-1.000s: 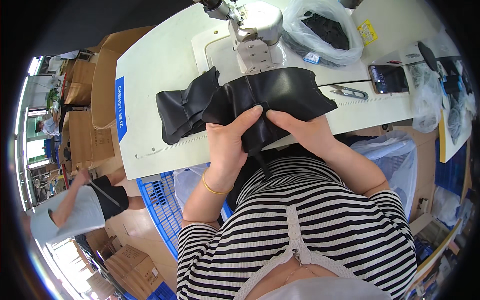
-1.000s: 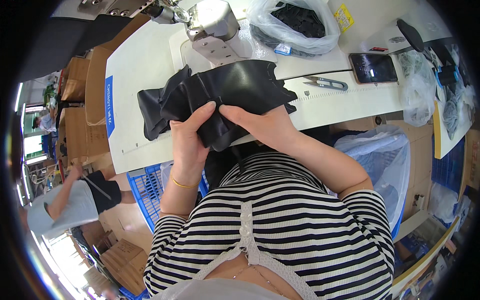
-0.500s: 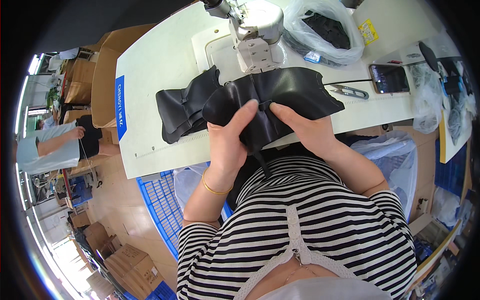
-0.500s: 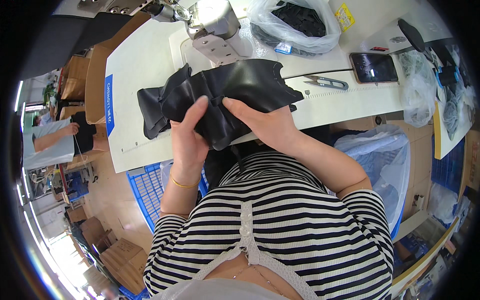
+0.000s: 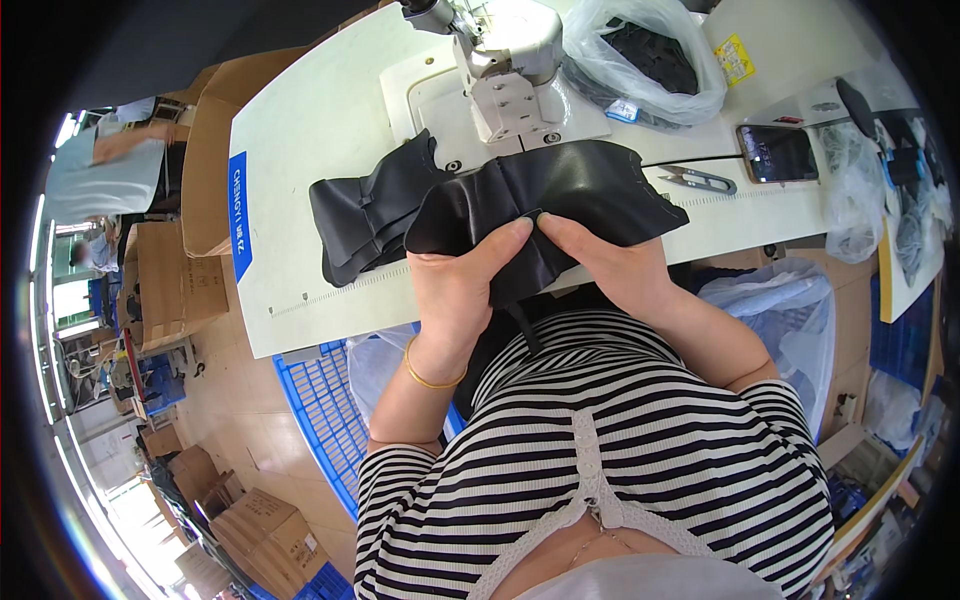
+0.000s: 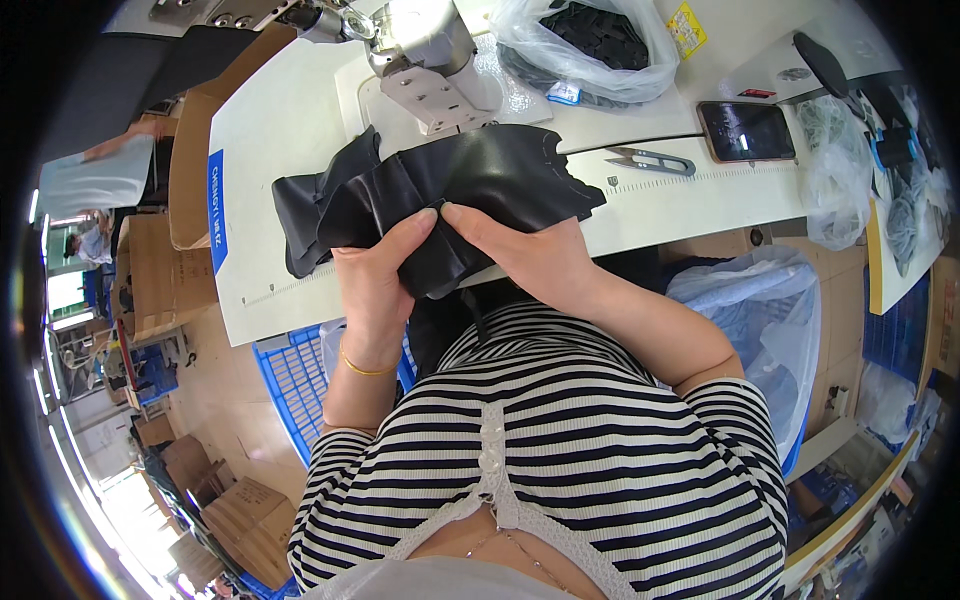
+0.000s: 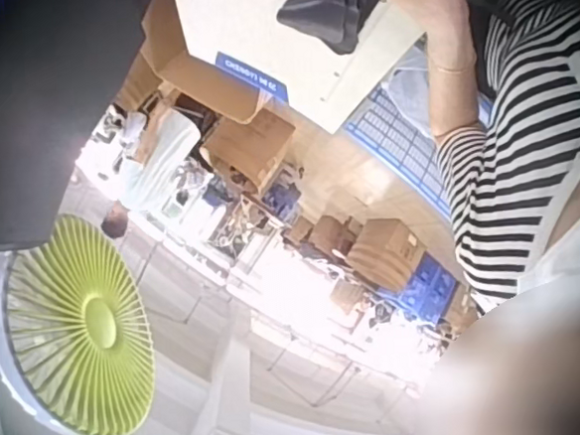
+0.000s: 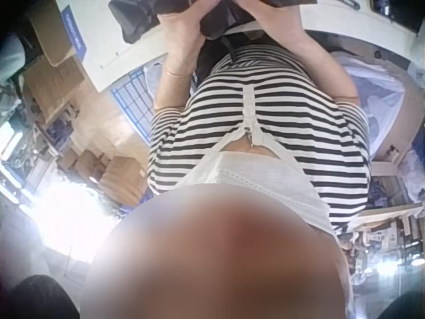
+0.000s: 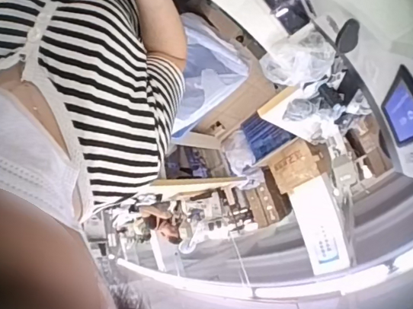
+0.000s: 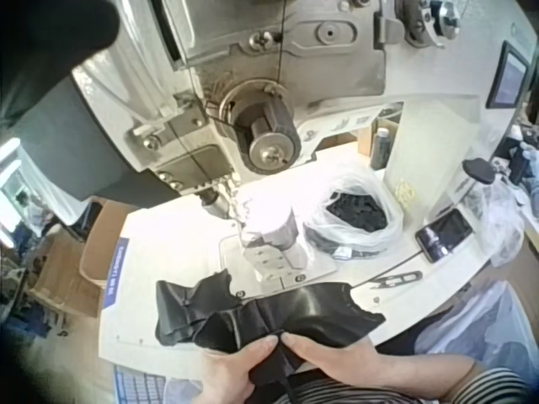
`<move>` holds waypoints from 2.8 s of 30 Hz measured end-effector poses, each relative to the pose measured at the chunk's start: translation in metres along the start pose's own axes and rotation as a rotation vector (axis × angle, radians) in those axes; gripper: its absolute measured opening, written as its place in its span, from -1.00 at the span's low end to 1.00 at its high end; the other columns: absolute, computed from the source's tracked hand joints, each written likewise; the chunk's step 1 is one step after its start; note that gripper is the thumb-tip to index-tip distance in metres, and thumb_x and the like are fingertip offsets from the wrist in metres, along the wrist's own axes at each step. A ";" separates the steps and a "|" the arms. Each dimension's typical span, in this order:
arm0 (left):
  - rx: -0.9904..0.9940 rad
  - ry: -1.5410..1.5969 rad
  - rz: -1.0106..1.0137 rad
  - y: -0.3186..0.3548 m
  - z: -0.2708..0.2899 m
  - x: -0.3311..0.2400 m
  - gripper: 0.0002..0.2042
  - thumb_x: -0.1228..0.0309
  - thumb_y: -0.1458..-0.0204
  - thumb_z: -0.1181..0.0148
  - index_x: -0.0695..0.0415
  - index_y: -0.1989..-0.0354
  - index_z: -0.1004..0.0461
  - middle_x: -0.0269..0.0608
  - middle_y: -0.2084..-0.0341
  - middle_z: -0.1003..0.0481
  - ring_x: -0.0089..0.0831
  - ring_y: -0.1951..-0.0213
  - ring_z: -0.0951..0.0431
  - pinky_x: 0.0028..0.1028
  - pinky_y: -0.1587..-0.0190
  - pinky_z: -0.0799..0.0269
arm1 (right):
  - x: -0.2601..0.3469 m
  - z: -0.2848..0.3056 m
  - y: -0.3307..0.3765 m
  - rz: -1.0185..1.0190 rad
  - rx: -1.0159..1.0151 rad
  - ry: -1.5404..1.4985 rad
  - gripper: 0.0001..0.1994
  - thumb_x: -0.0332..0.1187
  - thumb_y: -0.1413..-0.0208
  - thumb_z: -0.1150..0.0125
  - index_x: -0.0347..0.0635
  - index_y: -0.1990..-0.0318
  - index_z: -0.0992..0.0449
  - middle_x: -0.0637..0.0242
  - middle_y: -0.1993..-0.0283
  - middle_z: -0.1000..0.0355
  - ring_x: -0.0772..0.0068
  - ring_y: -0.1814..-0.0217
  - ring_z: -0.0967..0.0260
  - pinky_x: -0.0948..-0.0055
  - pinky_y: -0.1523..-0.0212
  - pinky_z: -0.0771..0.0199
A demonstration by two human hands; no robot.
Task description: Aligning and sewing together components of black leather shoes using a sewing machine.
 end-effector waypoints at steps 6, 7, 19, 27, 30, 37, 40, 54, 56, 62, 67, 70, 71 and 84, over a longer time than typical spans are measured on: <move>-0.008 0.057 0.000 0.003 -0.003 0.001 -0.68 0.76 0.13 -0.21 0.32 0.14 -0.45 -0.17 0.28 -0.54 -0.49 0.27 -0.55 -0.49 0.16 -0.51 | 0.000 0.001 0.000 -0.037 -0.026 -0.014 -0.83 -0.60 -0.02 -0.21 -0.33 0.20 -0.47 0.38 0.27 -0.45 0.63 0.27 -0.37 0.62 0.25 -0.40; -0.002 0.052 0.004 0.003 -0.003 0.001 -0.68 0.76 0.13 -0.21 0.32 0.14 -0.45 -0.17 0.28 -0.54 -0.49 0.27 -0.55 -0.49 0.16 -0.51 | 0.001 0.001 0.001 -0.041 -0.026 -0.026 -0.84 -0.60 -0.02 -0.21 -0.33 0.20 -0.47 0.38 0.27 -0.45 0.63 0.27 -0.37 0.62 0.25 -0.40; -0.028 0.064 0.132 -0.001 -0.002 -0.004 -0.65 0.78 0.17 -0.20 0.31 0.14 -0.44 -0.13 0.27 -0.53 -0.41 0.28 -0.58 -0.46 0.22 -0.56 | -0.002 0.004 0.003 0.069 -0.036 0.007 -0.87 -0.55 -0.09 -0.18 -0.33 0.20 -0.49 0.38 0.26 -0.46 0.63 0.25 -0.37 0.58 0.21 -0.40; 0.026 0.095 0.021 -0.021 -0.007 -0.028 -0.74 0.76 0.15 -0.17 0.30 0.22 -0.49 -0.12 0.36 -0.56 -0.41 0.37 -0.60 -0.47 0.31 -0.58 | 0.013 0.016 -0.021 -0.007 -0.217 -0.256 -0.81 -0.32 -0.16 -0.19 -0.26 0.21 -0.52 0.44 0.39 -0.46 0.73 0.46 -0.36 0.67 0.59 -0.40; 0.067 0.094 0.092 -0.035 -0.008 -0.039 -0.74 0.70 0.11 -0.12 0.35 0.17 -0.46 -0.06 0.31 -0.56 -0.34 0.33 -0.61 -0.45 0.25 -0.60 | 0.033 0.014 -0.037 -0.101 -0.259 -0.252 -0.81 -0.30 -0.15 -0.21 -0.26 0.23 -0.53 0.47 0.40 -0.45 0.75 0.47 -0.35 0.68 0.61 -0.39; 0.019 0.138 0.157 -0.070 -0.016 -0.057 -0.83 0.69 0.13 -0.20 0.35 0.30 -0.52 -0.09 0.41 -0.56 -0.39 0.42 -0.60 -0.49 0.34 -0.57 | 0.042 0.014 -0.076 -0.021 -0.290 -0.269 -0.84 -0.33 -0.11 -0.20 -0.25 0.34 -0.51 0.48 0.46 -0.41 0.73 0.52 -0.31 0.65 0.62 -0.36; -0.022 0.109 0.202 -0.085 -0.016 -0.063 -0.83 0.67 0.14 -0.22 0.39 0.32 -0.51 -0.06 0.42 -0.55 -0.38 0.43 -0.60 -0.49 0.35 -0.57 | 0.042 0.012 -0.091 0.024 -0.285 -0.280 -0.83 -0.34 -0.11 -0.17 -0.28 0.37 -0.50 0.45 0.52 -0.39 0.71 0.59 -0.26 0.65 0.65 -0.27; -0.020 0.017 0.140 -0.111 -0.017 -0.073 -0.91 0.68 0.15 -0.22 0.35 0.42 -0.52 -0.12 0.48 -0.54 -0.42 0.47 -0.58 -0.50 0.40 -0.56 | 0.040 0.012 -0.117 0.039 -0.303 -0.253 -0.83 -0.34 -0.08 -0.24 -0.19 0.47 -0.46 0.45 0.59 -0.31 0.65 0.67 -0.19 0.61 0.73 -0.10; -0.023 0.023 0.139 -0.110 -0.019 -0.074 -0.91 0.68 0.15 -0.22 0.35 0.42 -0.52 -0.12 0.48 -0.53 -0.42 0.47 -0.58 -0.50 0.41 -0.56 | 0.040 0.013 -0.117 0.046 -0.307 -0.259 -0.83 -0.34 -0.08 -0.24 -0.19 0.47 -0.46 0.45 0.59 -0.31 0.65 0.67 -0.19 0.61 0.73 -0.10; -0.046 0.000 0.136 -0.111 -0.019 -0.075 -0.92 0.68 0.14 -0.21 0.35 0.42 -0.52 -0.13 0.48 -0.53 -0.43 0.47 -0.57 -0.51 0.41 -0.55 | 0.041 0.013 -0.118 0.035 -0.307 -0.206 -0.84 -0.39 -0.12 -0.14 -0.34 0.40 -0.49 0.41 0.59 -0.37 0.66 0.67 -0.25 0.64 0.69 -0.18; -0.055 0.010 0.127 -0.109 -0.019 -0.075 -0.91 0.68 0.13 -0.20 0.34 0.41 -0.52 -0.13 0.47 -0.53 -0.43 0.46 -0.57 -0.52 0.38 -0.55 | 0.044 0.012 -0.117 0.032 -0.310 -0.192 -0.83 -0.39 -0.14 -0.12 -0.35 0.39 -0.49 0.39 0.60 -0.37 0.65 0.67 -0.27 0.64 0.70 -0.19; -0.040 -0.001 0.121 -0.109 -0.019 -0.075 -0.91 0.68 0.13 -0.21 0.34 0.41 -0.52 -0.12 0.46 -0.53 -0.43 0.45 -0.57 -0.52 0.37 -0.54 | 0.043 0.012 -0.118 0.029 -0.304 -0.175 -0.83 -0.39 -0.14 -0.12 -0.35 0.38 -0.49 0.39 0.59 -0.37 0.65 0.67 -0.27 0.64 0.70 -0.19; -0.047 -0.008 0.117 -0.109 -0.019 -0.074 -0.92 0.68 0.13 -0.20 0.35 0.41 -0.52 -0.12 0.46 -0.53 -0.43 0.45 -0.57 -0.52 0.37 -0.54 | 0.044 0.012 -0.117 0.028 -0.304 -0.176 -0.83 -0.39 -0.14 -0.12 -0.35 0.38 -0.49 0.39 0.59 -0.37 0.65 0.67 -0.27 0.64 0.70 -0.19; -0.019 -0.044 0.072 -0.111 -0.017 -0.073 -0.84 0.63 0.09 -0.18 0.46 0.32 -0.49 -0.02 0.43 -0.54 -0.38 0.46 -0.60 -0.51 0.40 -0.57 | 0.046 0.014 -0.118 0.025 -0.277 -0.118 -0.83 -0.40 -0.16 -0.11 -0.36 0.35 -0.50 0.39 0.59 -0.38 0.66 0.67 -0.28 0.64 0.70 -0.20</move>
Point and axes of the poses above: each hand's wrist, its own y-axis away from the middle knuckle, its own z-axis out of the back of the hand, x = y × z, the point moved 1 cm from there along -y, towards the middle knuckle
